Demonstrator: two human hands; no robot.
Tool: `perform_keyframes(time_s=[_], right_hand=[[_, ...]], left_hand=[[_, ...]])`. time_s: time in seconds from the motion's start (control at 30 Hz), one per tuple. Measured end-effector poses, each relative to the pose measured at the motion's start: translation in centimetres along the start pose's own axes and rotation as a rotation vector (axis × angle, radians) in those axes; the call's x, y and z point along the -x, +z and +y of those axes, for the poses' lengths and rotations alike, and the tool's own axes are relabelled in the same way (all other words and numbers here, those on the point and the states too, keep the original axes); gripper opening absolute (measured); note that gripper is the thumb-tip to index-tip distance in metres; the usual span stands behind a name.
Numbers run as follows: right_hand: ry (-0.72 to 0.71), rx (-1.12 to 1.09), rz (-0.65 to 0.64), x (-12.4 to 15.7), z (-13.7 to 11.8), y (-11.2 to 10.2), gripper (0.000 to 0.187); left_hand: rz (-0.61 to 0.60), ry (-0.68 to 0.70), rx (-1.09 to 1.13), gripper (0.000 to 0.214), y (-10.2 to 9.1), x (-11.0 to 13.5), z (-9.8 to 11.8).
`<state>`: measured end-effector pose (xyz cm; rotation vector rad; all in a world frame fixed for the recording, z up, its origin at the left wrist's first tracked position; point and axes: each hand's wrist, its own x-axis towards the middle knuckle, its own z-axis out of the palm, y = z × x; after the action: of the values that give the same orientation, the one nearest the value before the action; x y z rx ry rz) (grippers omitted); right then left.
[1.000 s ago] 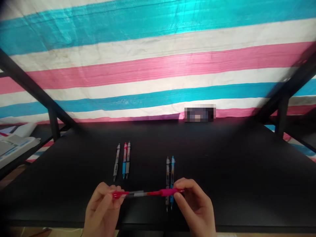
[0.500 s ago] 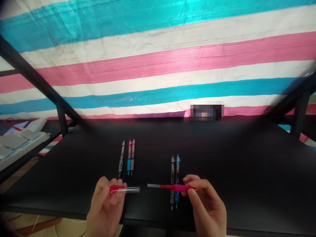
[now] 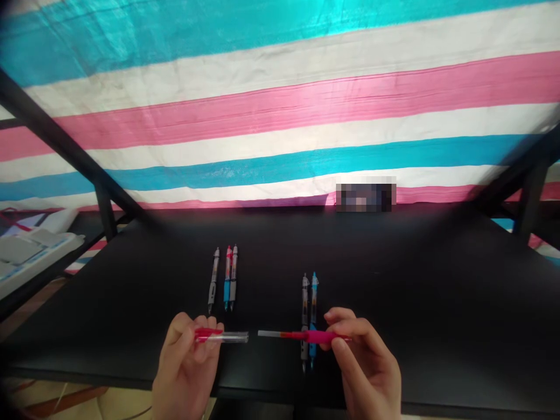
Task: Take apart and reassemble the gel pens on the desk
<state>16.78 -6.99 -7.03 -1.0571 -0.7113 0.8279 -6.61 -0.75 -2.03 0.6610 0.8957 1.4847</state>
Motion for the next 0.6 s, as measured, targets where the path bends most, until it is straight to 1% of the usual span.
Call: perform_keyframes(time_s=[0.2,0.37,0.53,0.6], right_hand=[[-0.03,0.002,-0.051,0.11,0.24,-0.16,0.003],[-0.027,0.032,-0.069,0.23,0.06,0.02,0.001],[-0.054,0.083,-0.088,0.28,-0.4,0.34,0.002],[-0.102,0.15,-0.163,0.22,-0.45,0.38,0.003]], left_hand=[[0.005,-0.011,0.018,0.051,0.2,-0.09,0.07],[0.007,-0.009,0.026,0.05,0.28,-0.06,0.11],[-0.046,-0.001,-0.024,0.047,-0.25,0.06,-0.32],[-0.081,-0.003,-0.073,0.044,-0.62,0.1,-0.64]])
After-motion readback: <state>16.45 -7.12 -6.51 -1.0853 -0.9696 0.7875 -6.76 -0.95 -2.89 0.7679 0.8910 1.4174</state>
